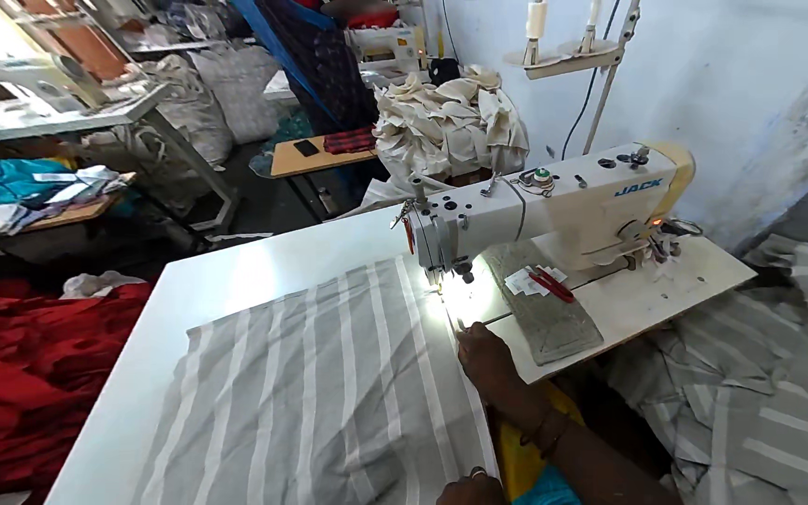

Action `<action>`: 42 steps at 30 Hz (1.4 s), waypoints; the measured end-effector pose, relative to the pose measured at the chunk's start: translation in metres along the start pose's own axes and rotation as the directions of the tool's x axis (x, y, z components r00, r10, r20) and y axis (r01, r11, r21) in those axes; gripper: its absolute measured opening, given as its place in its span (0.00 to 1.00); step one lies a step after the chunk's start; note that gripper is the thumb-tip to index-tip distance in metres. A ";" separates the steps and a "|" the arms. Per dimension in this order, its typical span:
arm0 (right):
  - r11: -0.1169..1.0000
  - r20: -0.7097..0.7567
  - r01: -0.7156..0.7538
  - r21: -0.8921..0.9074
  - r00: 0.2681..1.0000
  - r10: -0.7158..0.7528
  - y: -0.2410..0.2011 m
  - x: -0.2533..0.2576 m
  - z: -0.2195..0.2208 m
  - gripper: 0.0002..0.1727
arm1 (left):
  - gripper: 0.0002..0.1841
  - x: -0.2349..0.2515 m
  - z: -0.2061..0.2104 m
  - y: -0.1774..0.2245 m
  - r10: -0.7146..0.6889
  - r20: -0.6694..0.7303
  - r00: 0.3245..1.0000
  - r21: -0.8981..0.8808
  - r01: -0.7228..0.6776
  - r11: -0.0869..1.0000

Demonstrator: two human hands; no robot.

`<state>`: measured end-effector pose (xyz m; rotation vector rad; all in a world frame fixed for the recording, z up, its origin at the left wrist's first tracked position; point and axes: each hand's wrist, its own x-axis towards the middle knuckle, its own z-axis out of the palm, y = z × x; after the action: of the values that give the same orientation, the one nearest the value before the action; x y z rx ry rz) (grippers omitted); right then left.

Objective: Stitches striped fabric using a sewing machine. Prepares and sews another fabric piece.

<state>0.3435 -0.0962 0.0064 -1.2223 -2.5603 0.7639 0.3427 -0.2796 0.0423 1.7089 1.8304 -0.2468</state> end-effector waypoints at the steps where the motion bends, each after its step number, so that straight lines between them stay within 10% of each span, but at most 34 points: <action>1: 1.000 -0.010 0.005 -0.004 1.000 -0.005 0.000 0.000 0.001 0.18 | 0.16 0.000 -0.001 0.001 -0.010 0.012 1.000 -0.005 0.010 1.000; 17: 1.000 -0.004 -0.025 -0.008 1.000 0.025 -0.001 0.000 0.000 0.17 | 0.15 0.007 0.004 0.010 -0.086 -0.119 0.989 -0.015 0.084 0.996; 28: 1.000 0.021 -0.025 0.016 0.999 0.025 0.001 0.000 -0.002 0.17 | 0.15 0.039 -0.013 -0.008 -0.191 -0.494 0.848 -0.049 0.192 0.980; 36: 0.997 0.107 -0.063 0.034 0.993 0.059 0.001 0.005 -0.013 0.16 | 0.22 0.071 -0.063 -0.045 -0.192 -0.237 0.952 -0.168 0.155 0.974; 42: 1.000 0.078 0.008 0.026 0.997 -0.010 -0.002 0.028 -0.012 0.12 | 0.20 0.083 -0.068 -0.078 -0.107 -0.350 0.931 -0.274 0.007 0.962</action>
<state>0.3290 -0.0717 0.0164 -1.1947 -2.6074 0.8555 0.2495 -0.1859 0.0300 1.5848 2.0662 0.3052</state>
